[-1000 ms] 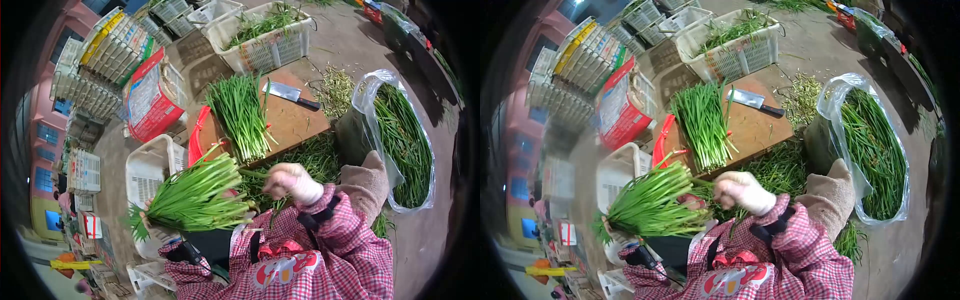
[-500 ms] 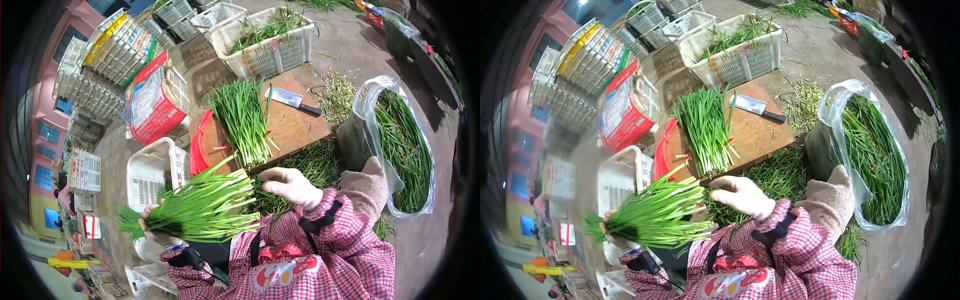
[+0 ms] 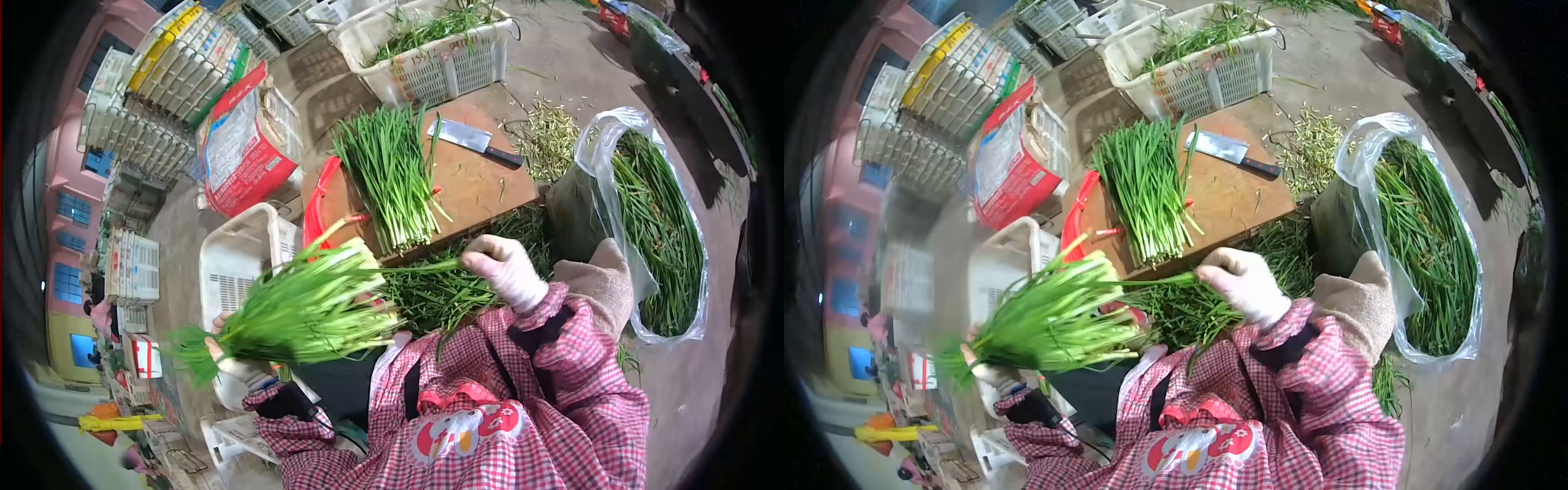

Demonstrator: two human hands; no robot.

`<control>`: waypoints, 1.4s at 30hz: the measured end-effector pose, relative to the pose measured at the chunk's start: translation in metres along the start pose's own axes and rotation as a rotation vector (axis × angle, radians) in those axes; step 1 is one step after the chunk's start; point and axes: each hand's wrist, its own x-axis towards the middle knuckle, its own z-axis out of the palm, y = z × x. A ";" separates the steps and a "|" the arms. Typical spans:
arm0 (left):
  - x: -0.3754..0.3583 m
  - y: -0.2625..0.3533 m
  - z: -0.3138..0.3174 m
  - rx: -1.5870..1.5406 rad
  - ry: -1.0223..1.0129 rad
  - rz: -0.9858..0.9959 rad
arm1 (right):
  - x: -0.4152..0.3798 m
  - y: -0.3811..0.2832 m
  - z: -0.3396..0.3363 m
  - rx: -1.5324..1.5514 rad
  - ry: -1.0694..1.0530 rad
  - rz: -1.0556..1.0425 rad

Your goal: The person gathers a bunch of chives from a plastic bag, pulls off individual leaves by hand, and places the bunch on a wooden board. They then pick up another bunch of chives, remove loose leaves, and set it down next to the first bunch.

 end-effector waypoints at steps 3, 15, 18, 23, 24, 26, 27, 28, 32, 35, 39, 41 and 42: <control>0.007 0.006 -0.037 -0.161 0.019 -0.082 | -0.005 0.013 -0.047 -0.602 -0.118 -0.100; 0.000 -0.021 -0.031 0.007 0.579 -0.132 | 0.012 0.025 0.064 0.292 -0.504 -0.004; 0.003 -0.023 -0.050 -0.141 0.555 -0.155 | 0.020 0.023 0.100 0.455 -0.556 0.170; 0.002 -0.024 -0.037 -0.604 0.238 -0.328 | 0.002 0.004 0.097 0.896 -0.611 0.208; 0.003 -0.025 -0.031 -0.649 0.330 -0.317 | 0.000 0.014 0.085 0.969 -0.692 0.179; -0.001 -0.032 -0.005 -0.434 0.319 -0.293 | -0.007 0.018 0.055 0.676 -0.896 0.153; -0.001 -0.041 -0.002 -0.277 0.336 -0.223 | -0.014 0.012 0.045 0.574 -0.934 0.137; -0.002 -0.049 0.007 -0.123 0.354 -0.154 | -0.019 0.008 0.035 0.468 -0.970 0.121; 0.002 -0.071 0.000 -0.135 0.359 -0.133 | -0.029 0.005 -0.014 0.304 -0.955 0.293; 0.005 -0.066 0.005 -0.210 0.341 -0.138 | -0.041 0.011 -0.055 0.399 -0.898 0.195; 0.008 -0.061 0.007 -0.266 0.316 -0.078 | -0.049 -0.015 -0.049 -1.536 -0.616 -0.334; 0.010 -0.061 0.008 -0.288 0.296 -0.074 | -0.046 -0.027 -0.028 -1.235 -0.353 -0.426; 0.008 -0.061 0.008 -0.306 0.291 -0.069 | -0.046 -0.040 -0.013 -0.960 -0.356 -0.292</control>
